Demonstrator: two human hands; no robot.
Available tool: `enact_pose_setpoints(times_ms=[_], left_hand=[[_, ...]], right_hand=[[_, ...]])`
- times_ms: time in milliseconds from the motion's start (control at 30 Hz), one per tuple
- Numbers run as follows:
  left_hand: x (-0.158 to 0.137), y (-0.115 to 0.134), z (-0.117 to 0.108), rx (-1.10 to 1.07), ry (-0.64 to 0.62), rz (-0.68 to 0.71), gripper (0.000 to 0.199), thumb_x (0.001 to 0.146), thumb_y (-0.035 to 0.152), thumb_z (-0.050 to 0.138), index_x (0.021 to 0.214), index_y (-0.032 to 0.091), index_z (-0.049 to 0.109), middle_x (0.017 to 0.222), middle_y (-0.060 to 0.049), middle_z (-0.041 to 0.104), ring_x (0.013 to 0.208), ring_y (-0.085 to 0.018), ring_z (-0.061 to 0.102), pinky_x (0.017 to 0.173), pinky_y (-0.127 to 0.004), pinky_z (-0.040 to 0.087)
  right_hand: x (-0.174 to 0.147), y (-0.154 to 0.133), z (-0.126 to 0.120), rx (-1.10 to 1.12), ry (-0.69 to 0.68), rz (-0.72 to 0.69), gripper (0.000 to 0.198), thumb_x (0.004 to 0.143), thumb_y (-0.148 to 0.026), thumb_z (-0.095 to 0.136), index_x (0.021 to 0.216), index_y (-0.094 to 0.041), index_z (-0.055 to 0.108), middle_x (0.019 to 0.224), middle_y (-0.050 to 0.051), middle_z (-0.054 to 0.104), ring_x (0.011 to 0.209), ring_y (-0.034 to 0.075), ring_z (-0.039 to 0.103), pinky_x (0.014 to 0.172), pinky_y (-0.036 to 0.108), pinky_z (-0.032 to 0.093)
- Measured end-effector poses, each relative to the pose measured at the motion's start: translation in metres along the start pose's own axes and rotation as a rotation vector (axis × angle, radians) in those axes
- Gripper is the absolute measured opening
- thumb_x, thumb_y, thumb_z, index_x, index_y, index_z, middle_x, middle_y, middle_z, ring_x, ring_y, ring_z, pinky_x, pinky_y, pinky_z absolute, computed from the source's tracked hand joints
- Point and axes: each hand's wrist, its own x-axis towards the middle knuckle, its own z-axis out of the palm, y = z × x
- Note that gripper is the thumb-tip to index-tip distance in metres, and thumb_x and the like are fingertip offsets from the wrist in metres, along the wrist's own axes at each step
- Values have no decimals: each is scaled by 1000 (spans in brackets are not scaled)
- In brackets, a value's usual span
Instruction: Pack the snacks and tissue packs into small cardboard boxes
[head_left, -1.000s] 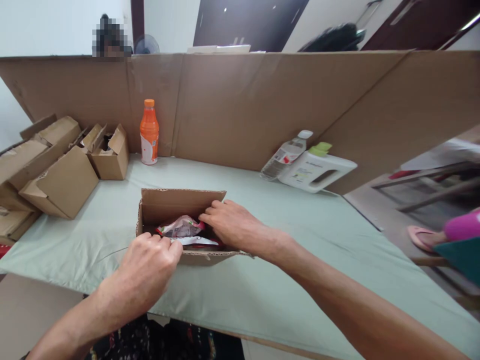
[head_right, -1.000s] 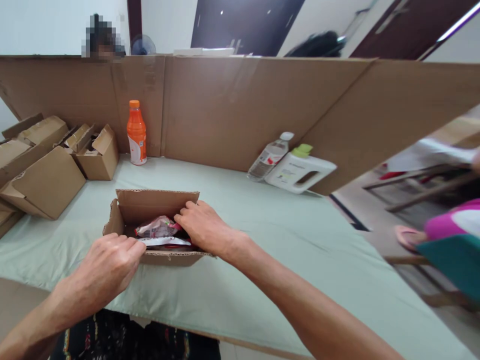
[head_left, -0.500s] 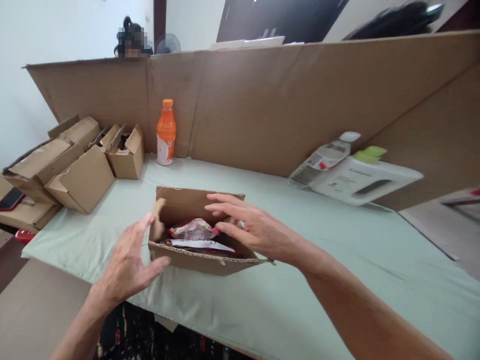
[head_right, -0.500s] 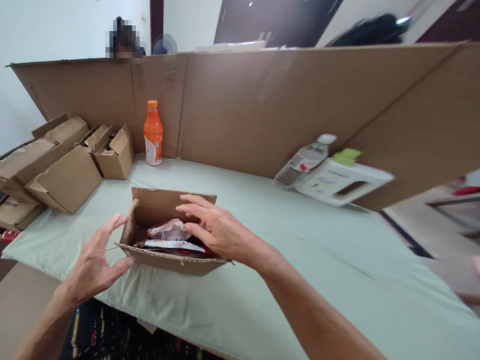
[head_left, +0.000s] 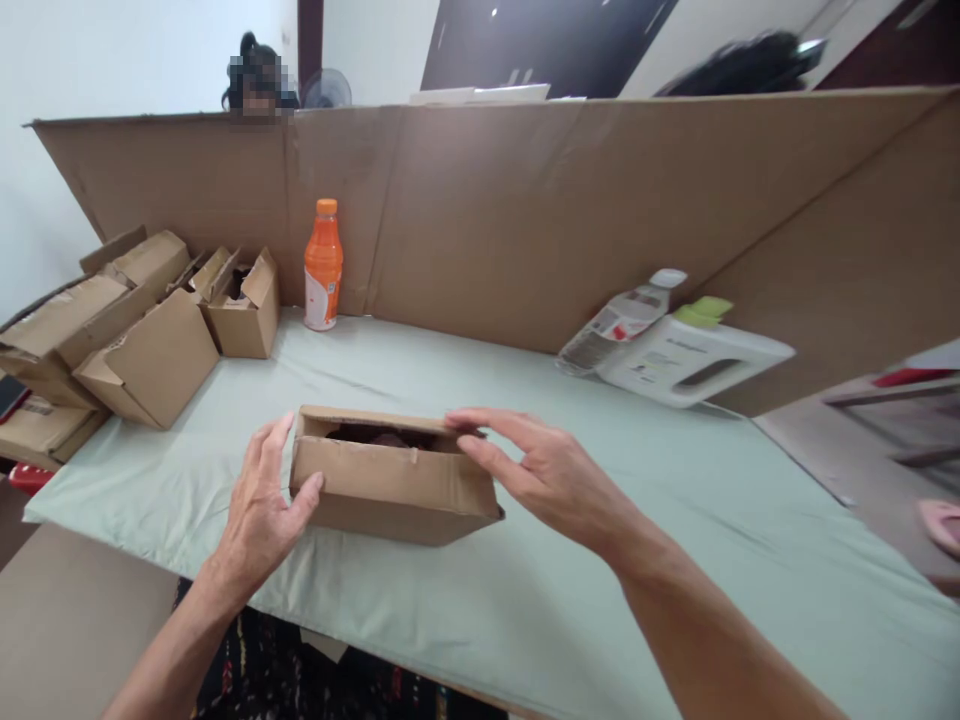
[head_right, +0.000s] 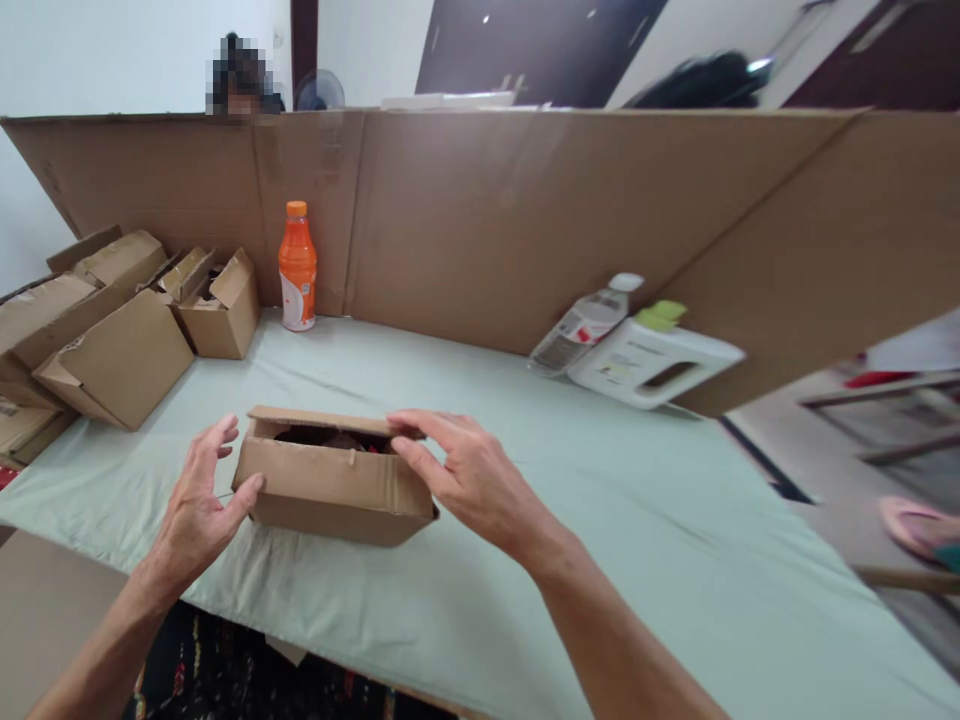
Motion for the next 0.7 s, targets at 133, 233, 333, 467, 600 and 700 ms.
enact_pose_setpoints(times_ms=[133, 233, 333, 467, 600, 700], left_hand=[[4, -6, 1, -62, -106, -23, 55, 99, 29, 54, 152, 23, 41, 161, -18, 38, 150, -31, 40, 118, -55, 43], [12, -14, 4, -154, -214, -45, 45, 100, 30, 50, 144, 21, 52, 158, -17, 45, 148, -29, 44, 120, -53, 41], [13, -19, 12, -255, -216, -69, 43, 100, 31, 49, 141, 19, 55, 159, -17, 45, 149, -29, 43, 122, -52, 39], [1, -17, 22, -307, -143, -74, 40, 100, 26, 49, 139, 23, 56, 160, -14, 44, 148, -27, 45, 120, -49, 41], [-12, -13, 20, -263, -84, -32, 33, 102, 24, 47, 132, 25, 59, 154, -13, 50, 141, -26, 52, 115, -45, 47], [-16, -13, 12, -184, -92, 17, 27, 103, 24, 48, 125, 25, 62, 151, -14, 53, 137, -27, 55, 110, -46, 52]], right_hand=[[-27, 14, 21, 66, -8, -32, 36, 100, -46, 50, 122, -27, 71, 125, 8, 74, 118, 27, 67, 102, 48, 54], [-44, 23, 44, 123, 121, -78, 37, 101, -42, 50, 129, -25, 65, 136, 11, 68, 129, 27, 61, 110, 50, 48], [-60, 27, 67, 170, 293, 21, 38, 102, -43, 49, 132, -25, 63, 150, 12, 58, 140, 29, 52, 116, 51, 43], [-81, 26, 87, 288, 383, 207, 46, 101, -49, 50, 138, -26, 62, 147, 9, 60, 131, 28, 59, 102, 40, 53], [-84, 26, 90, 348, 402, 351, 52, 94, -56, 57, 135, -26, 68, 135, 7, 68, 116, 27, 66, 91, 34, 56], [-68, 29, 87, 391, 389, 392, 54, 90, -59, 60, 130, -25, 71, 132, 8, 70, 115, 28, 67, 92, 35, 56]])
